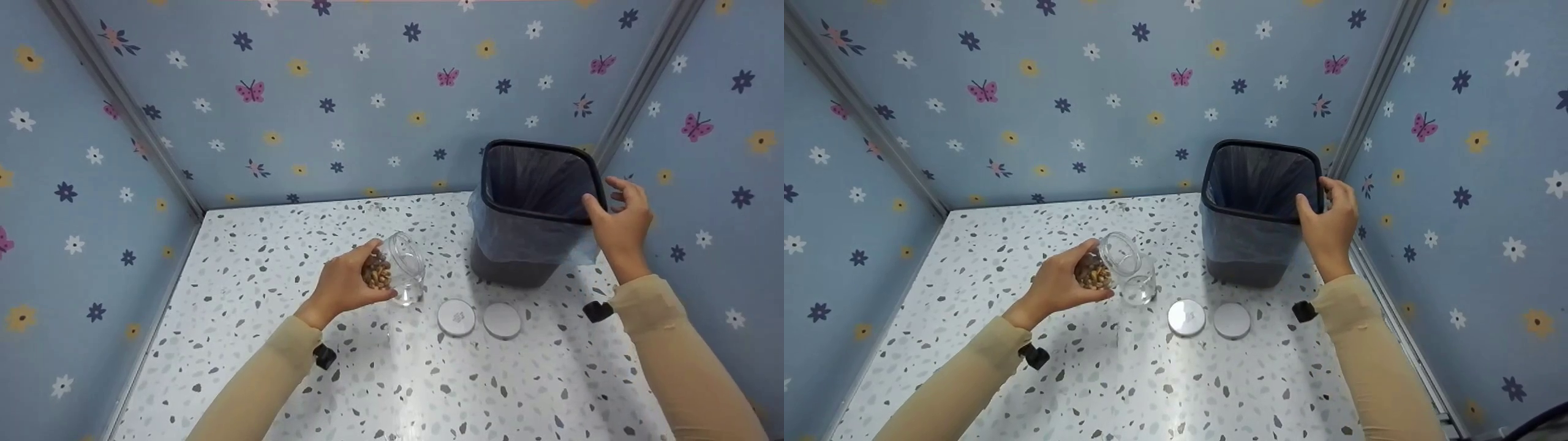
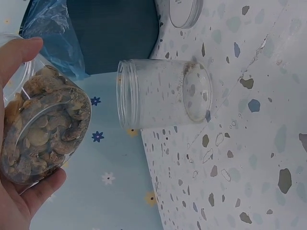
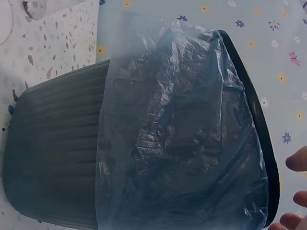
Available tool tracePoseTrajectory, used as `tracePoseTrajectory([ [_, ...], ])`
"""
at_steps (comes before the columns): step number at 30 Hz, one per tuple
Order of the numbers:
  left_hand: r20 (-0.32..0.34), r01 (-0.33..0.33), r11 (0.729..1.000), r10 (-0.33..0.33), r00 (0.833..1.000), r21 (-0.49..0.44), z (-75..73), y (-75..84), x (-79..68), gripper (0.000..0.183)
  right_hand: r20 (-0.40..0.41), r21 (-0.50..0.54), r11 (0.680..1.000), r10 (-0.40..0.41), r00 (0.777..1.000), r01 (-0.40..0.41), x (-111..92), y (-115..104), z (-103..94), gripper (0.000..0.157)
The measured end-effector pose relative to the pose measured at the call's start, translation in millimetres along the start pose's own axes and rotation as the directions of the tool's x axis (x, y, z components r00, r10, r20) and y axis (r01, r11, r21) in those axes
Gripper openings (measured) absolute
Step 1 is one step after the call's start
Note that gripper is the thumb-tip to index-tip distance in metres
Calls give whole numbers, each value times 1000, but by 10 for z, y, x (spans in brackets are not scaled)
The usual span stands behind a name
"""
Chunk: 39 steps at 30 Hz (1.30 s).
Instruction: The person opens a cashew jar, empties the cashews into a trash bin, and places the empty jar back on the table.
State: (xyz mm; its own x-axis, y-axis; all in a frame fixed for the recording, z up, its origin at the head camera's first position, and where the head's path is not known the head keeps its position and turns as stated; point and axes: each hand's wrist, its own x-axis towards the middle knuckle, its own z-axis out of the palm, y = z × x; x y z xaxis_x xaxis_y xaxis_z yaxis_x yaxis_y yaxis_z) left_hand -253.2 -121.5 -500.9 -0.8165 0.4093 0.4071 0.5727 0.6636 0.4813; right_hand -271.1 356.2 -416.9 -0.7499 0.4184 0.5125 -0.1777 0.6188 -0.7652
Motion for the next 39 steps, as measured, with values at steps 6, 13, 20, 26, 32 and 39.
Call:
tracePoseTrajectory([
  [6, -7, -18, 1000, 18, 1000, -3, -9, 16, 22, 94, 72, -15, 997, 75, 995, -74, 59, 29, -10, 55],
  [13, 1, -24, 1000, 24, 1000, 8, -38, 28, 43, 97, 139, -15, 990, 142, 980, -141, 130, 87, -16, 61],
  [20, -3, -40, 999, 40, 999, 6, -59, 38, 94, 92, 173, -36, 980, 199, 965, -196, 178, 143, 6, 63],
  [26, -3, -40, 999, 40, 999, 6, -92, 54, 148, 92, 180, -47, 975, 222, 958, -217, 201, 156, 19, 62],
  [32, 3, -49, 998, 49, 999, 29, -142, 74, 211, 93, 175, -56, 970, 243, 954, -237, 205, 166, 32, 60],
  [39, 11, -45, 998, 45, 999, 31, -193, 112, 294, 95, 171, -48, 968, 250, 953, -245, 185, 169, 50, 59],
])
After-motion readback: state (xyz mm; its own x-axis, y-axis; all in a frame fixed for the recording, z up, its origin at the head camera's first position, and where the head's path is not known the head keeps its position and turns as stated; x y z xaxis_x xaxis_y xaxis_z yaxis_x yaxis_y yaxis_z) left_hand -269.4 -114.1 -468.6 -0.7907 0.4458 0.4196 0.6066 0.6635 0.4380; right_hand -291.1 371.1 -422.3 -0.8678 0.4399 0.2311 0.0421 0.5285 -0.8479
